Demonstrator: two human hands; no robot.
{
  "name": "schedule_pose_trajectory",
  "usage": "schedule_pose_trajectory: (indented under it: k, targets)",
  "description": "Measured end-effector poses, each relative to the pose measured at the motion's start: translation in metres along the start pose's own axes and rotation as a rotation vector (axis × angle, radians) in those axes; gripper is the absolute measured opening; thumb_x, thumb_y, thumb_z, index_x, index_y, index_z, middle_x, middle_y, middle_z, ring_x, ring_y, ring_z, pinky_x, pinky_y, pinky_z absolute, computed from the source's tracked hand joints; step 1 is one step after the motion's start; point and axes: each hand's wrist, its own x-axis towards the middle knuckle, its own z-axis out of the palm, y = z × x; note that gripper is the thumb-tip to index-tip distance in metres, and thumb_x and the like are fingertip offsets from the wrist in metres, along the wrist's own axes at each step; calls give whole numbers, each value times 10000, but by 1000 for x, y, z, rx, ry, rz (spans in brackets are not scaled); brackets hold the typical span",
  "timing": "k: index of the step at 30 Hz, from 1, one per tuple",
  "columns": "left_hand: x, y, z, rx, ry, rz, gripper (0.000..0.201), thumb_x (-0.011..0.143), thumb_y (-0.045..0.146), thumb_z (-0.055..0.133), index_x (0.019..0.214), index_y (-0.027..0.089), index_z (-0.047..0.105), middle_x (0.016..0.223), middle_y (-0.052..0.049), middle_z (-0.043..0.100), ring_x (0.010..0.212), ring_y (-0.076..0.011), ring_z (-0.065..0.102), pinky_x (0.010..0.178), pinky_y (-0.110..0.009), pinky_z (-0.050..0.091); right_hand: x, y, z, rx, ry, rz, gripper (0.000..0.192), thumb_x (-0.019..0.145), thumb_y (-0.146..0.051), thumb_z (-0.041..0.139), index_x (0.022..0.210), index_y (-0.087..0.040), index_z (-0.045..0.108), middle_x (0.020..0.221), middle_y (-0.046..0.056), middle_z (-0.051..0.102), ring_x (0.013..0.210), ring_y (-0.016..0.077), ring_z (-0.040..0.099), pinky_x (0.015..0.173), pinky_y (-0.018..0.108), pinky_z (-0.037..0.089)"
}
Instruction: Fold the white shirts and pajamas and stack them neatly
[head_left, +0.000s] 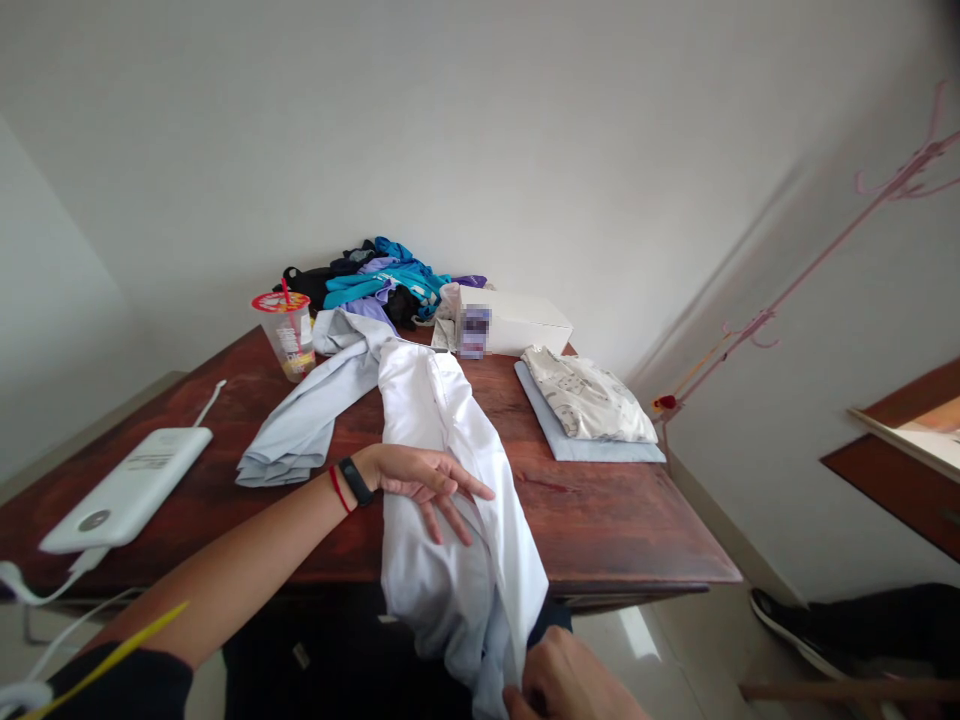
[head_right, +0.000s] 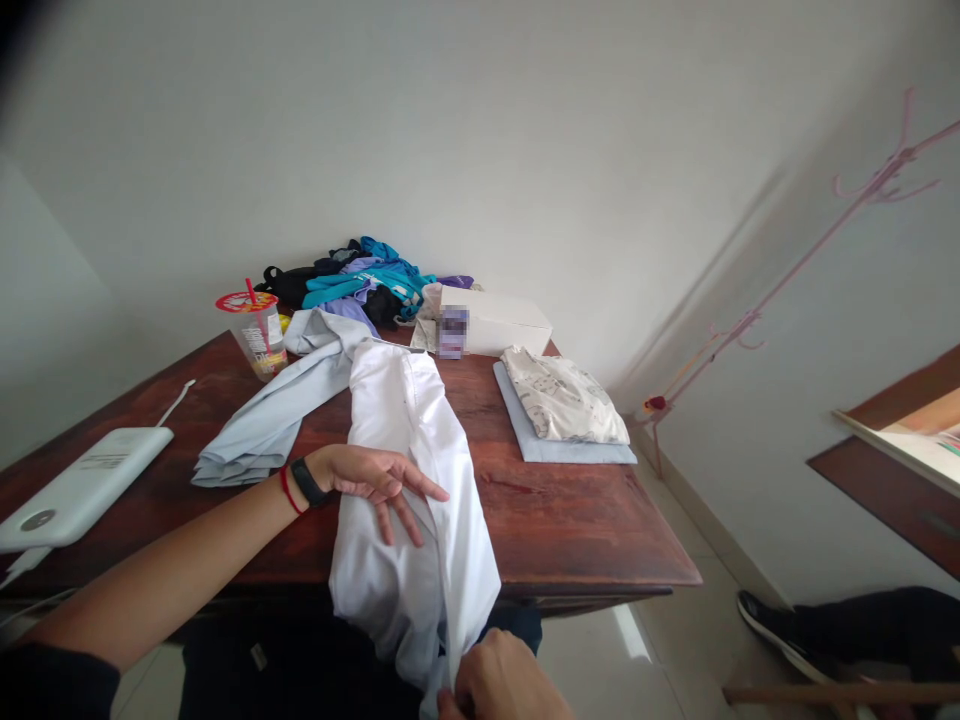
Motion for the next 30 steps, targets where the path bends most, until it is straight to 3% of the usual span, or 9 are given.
schedule_pose_trajectory:
  k: [3,7,11,15,20,23,25,27,30]
  targets:
    - [-7,4,-3,34,6,23,843,751,604,835,1456,199,613,1210,-158,759,1285,-396,634,942,-488,583,3,-1,0,-15,-31,-126,278,858,-316,598,658,-220,766,659,37,734,582,173,638,523,255,381]
    - [-22,14,-5,187,-47,-76,776,763,617,820,1402,205,669,1188,-126,772,1272,-372,649,951,-448,588,42,-15,43,-167,-53,-238,218,854,-316,630,797,-204,808,733,86,772,618,228,683,583,288,488]
    - [-33,24,-2,327,-69,-230,595,841,605,752,1332,271,724,1133,-72,790,1038,-312,765,730,-344,626,80,-30,86,-363,-19,-180,265,824,-298,680,958,-121,824,898,200,797,812,380,752,759,445,589]
    - [-39,29,0,342,15,-260,465,852,641,717,1139,282,786,1066,-67,803,816,-277,787,540,-301,570,89,-26,94,-249,-35,-180,330,846,-370,672,1091,-192,805,1027,149,808,970,369,752,877,447,588]
    - [-36,22,-11,414,569,-272,614,846,790,596,792,182,665,852,-132,782,636,-247,750,489,-262,499,84,-13,82,-36,-127,-347,411,829,-339,716,1228,-251,757,1187,78,782,1115,306,716,987,358,540]
    - [-21,18,-13,595,1049,-199,608,824,773,635,925,174,648,891,-144,755,704,-290,750,597,-334,552,89,-5,81,1,-143,-398,421,845,-377,714,1244,-247,746,1232,77,761,1157,294,693,1005,337,523]
    - [-8,18,-8,870,1237,37,575,839,704,679,1073,178,665,1085,-174,733,988,-347,732,863,-428,567,94,-1,83,1,-139,-408,435,852,-394,709,1257,-241,736,1251,85,752,1167,292,686,1003,332,521]
    - [5,17,1,1176,1150,293,582,865,652,689,1226,196,670,1360,-194,638,1317,-382,573,1133,-485,414,98,0,86,1,-136,-419,450,848,-399,716,1271,-247,727,1270,84,746,1167,287,687,1000,326,519]
    - [20,5,14,1408,713,352,700,876,656,679,1445,256,599,1611,-150,442,1533,-408,306,1257,-536,198,94,-5,82,-17,-110,-440,418,826,-397,744,1226,-278,753,1252,57,759,1139,280,700,991,338,525]
